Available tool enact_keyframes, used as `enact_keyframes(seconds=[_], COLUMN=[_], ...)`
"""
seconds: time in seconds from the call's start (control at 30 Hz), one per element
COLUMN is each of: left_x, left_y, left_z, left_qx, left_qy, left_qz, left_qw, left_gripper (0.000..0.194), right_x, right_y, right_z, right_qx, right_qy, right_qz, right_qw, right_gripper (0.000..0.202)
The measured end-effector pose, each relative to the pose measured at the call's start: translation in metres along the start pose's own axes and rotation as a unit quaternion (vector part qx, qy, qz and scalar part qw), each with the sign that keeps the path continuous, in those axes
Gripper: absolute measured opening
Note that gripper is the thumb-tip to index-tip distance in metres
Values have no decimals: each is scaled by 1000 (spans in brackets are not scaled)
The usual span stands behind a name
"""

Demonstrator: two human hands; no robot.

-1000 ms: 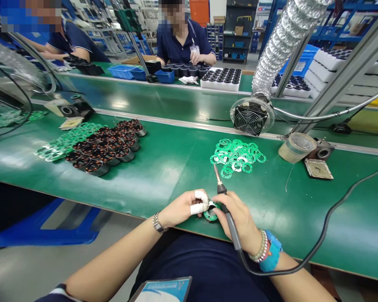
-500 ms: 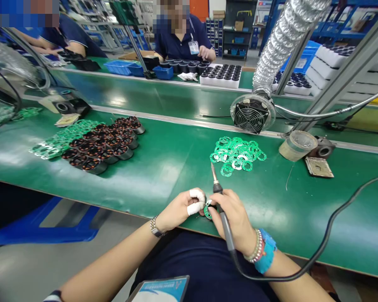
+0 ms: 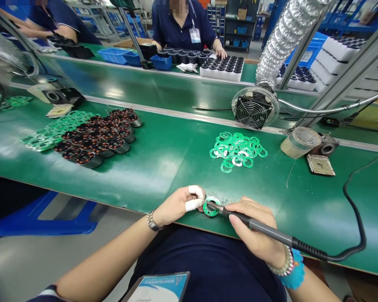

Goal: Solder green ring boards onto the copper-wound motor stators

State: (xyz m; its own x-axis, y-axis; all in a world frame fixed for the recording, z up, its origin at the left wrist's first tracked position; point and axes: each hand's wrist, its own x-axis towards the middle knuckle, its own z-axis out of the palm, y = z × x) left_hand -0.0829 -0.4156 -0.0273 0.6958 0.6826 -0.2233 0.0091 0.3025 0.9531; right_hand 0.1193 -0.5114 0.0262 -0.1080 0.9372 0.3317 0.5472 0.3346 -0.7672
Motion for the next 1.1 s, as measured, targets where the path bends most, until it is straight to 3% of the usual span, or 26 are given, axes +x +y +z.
enact_keyframes(seconds=[1.1], left_x=[-1], left_y=[2], left_z=[-1], left_qx=[29], left_qy=[-21], left_qz=[23], left_qw=[999], left_gripper=[13], right_x=[-1], right_y=[-2], right_z=[2], right_qx=[-10], right_qy=[-9], right_qz=[-16], right_qw=[1000], right_gripper=[17])
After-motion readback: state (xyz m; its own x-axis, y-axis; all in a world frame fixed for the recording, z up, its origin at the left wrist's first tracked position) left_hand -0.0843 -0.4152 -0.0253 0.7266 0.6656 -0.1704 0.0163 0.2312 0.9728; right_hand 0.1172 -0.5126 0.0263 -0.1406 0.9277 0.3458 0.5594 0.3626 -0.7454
